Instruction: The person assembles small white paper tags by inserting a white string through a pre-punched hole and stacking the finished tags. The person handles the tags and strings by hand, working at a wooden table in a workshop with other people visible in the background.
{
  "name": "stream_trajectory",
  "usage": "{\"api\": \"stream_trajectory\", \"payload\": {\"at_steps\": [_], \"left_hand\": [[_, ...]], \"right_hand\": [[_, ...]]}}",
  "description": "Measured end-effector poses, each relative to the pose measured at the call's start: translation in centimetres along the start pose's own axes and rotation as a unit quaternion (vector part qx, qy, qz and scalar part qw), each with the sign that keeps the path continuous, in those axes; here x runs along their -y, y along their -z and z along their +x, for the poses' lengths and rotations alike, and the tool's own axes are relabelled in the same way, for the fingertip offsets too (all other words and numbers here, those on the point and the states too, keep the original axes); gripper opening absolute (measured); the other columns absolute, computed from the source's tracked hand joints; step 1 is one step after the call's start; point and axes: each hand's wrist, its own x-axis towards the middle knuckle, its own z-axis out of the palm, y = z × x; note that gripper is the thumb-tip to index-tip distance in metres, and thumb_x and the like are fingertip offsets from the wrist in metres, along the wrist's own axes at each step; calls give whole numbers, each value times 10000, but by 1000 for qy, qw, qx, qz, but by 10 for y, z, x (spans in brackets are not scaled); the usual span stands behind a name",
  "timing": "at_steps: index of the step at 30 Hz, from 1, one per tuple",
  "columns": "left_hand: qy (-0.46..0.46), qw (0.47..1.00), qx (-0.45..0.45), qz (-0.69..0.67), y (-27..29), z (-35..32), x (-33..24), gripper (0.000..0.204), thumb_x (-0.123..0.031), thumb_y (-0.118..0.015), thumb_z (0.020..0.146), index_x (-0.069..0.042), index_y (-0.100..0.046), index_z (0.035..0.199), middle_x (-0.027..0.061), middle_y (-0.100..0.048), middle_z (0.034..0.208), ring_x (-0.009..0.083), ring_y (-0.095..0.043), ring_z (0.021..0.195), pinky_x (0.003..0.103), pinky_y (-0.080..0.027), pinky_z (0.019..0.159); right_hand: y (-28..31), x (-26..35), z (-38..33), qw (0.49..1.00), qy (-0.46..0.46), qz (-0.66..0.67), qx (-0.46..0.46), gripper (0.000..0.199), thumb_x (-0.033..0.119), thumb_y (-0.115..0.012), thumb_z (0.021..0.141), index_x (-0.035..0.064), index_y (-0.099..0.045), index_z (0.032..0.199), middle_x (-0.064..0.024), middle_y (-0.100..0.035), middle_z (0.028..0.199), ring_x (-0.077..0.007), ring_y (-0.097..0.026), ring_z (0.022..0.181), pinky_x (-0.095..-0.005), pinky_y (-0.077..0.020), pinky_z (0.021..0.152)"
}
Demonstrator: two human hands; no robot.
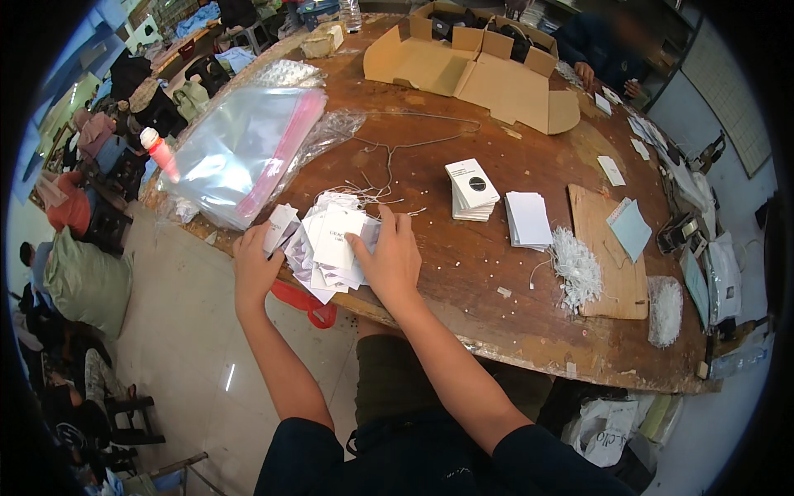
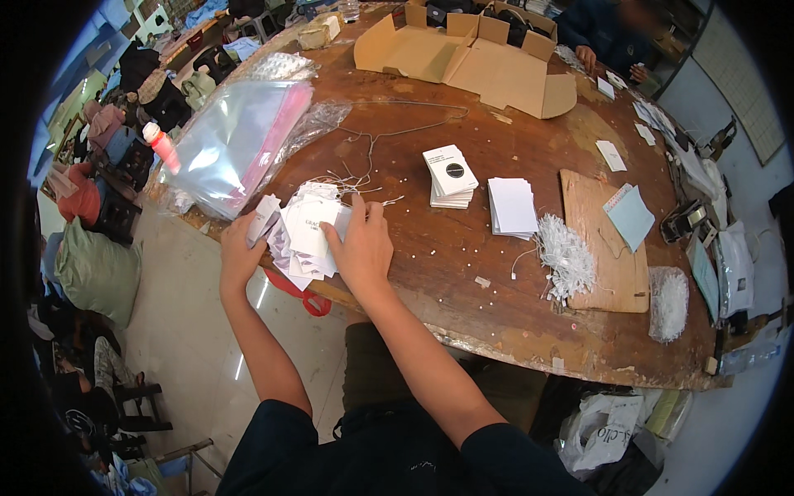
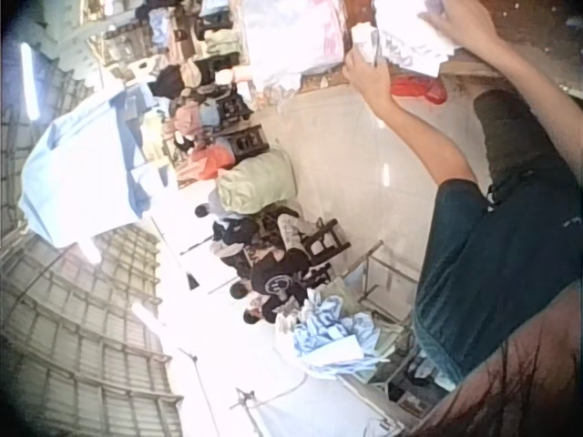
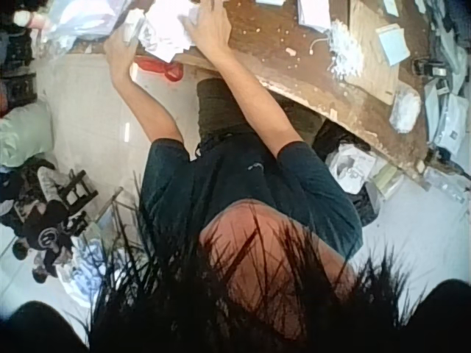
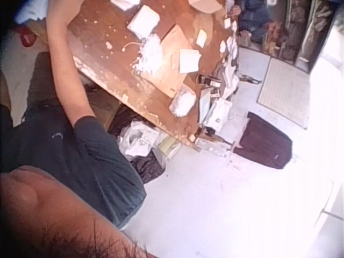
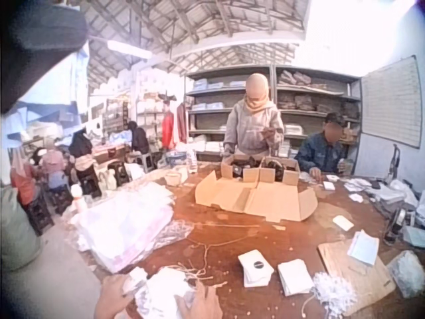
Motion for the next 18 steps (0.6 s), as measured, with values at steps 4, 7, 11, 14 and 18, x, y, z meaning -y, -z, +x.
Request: {"api": "stream_trajectory", "payload": {"at_steps": [4,7,11,14,18], "left_hand": [[-2,999,-18,-29,-1,7,-6,436,-165,-622,909,-61,-636,1332,182,-608,1296,390,-573,1155,473,-462,1007],[19,998,-65,-15,4,8,-19,386,-128,-590,933,-52,-656,1305,182,-616,1276,391,-605,1101,466,-480,967],[-6,982,-190,-18,15,-18,-59,400,-113,-577,945,-78,-644,1338,165,-617,1284,387,-609,1108,475,-476,952],[-38,978,-203,27,3,-37,-103,422,-123,-593,937,-125,-645,1355,138,-594,1341,354,-598,1147,474,-468,947],[-59,979,-160,110,-14,-53,-142,441,-198,-627,920,-180,-652,1360,98,-556,1408,318,-564,1196,474,-434,961]], "right_hand": [[7,-4,-13,999,45,29,11,629,342,-764,877,14,-549,1368,-250,-458,1361,-411,-580,1083,-490,-516,911],[11,-7,-25,994,112,-1,16,613,349,-767,875,27,-572,1359,-279,-422,1421,-432,-575,1105,-488,-501,948],[10,-6,-28,991,121,-32,41,567,337,-786,860,52,-614,1319,-283,-444,1406,-455,-578,1157,-486,-496,983],[6,-4,-25,995,91,-6,35,549,307,-787,860,49,-615,1313,-277,-462,1379,-466,-575,1161,-494,-500,973],[3,-11,-23,995,94,18,28,518,254,-778,863,19,-618,1296,-271,-471,1367,-464,-587,1144,-496,-509,958]]}}
